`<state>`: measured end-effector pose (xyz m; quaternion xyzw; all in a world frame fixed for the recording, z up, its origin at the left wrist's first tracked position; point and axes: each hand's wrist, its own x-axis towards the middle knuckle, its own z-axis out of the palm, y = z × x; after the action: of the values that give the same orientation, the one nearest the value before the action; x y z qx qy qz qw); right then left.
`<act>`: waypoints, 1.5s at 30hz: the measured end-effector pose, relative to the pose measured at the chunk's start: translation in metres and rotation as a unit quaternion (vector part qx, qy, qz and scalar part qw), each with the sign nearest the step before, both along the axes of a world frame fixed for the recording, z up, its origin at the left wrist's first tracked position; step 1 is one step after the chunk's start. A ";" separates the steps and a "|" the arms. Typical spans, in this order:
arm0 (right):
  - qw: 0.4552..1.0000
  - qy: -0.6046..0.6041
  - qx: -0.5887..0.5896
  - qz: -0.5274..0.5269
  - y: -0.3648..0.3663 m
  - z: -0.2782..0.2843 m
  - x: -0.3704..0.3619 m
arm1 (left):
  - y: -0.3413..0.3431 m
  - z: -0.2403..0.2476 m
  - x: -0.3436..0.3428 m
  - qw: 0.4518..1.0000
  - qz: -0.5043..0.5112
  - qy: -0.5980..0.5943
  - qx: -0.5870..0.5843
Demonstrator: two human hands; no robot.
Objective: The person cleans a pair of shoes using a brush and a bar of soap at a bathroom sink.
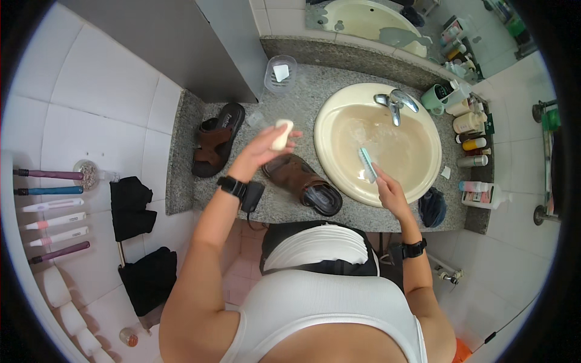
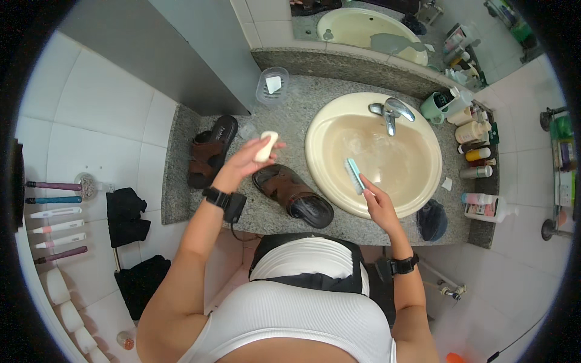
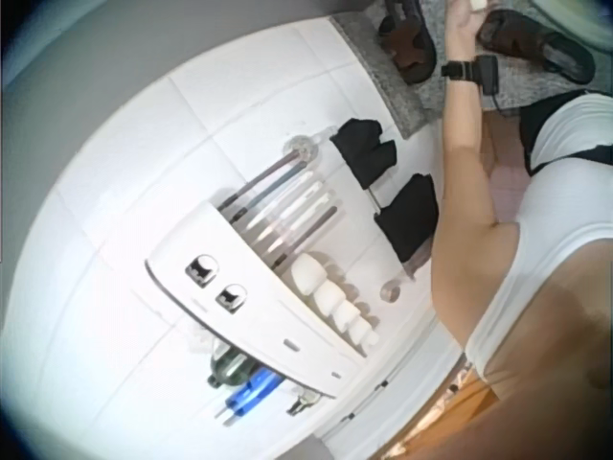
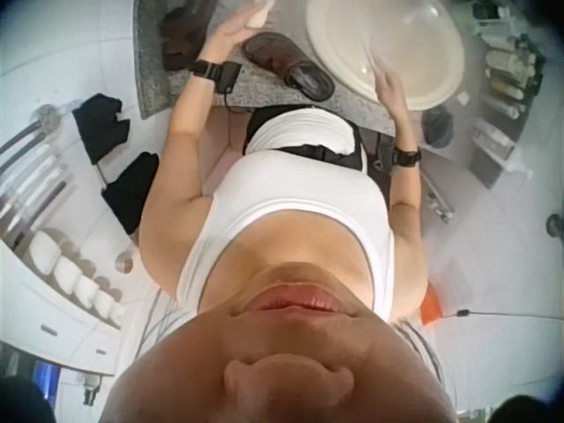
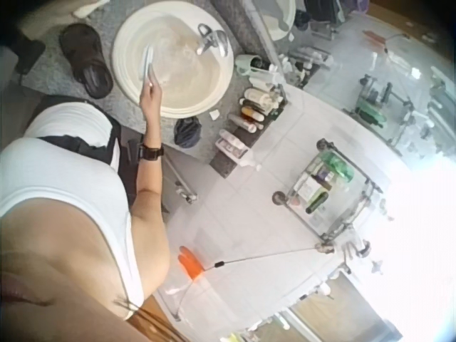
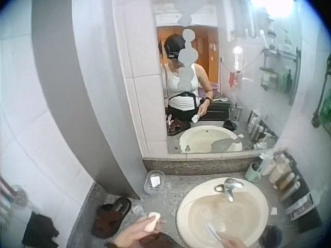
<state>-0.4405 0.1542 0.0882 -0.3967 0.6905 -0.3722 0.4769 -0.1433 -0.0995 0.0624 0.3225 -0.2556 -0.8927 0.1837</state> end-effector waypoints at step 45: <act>0.940 0.332 0.071 0.009 -0.033 -0.218 -0.096 | 0.071 -0.056 0.019 0.527 -0.309 -0.365 -0.703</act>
<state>-0.5366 0.1208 -0.1294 -0.4689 0.8308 -0.1647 0.2506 -0.1242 -0.0284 0.0063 0.2873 -0.9288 -0.2298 -0.0458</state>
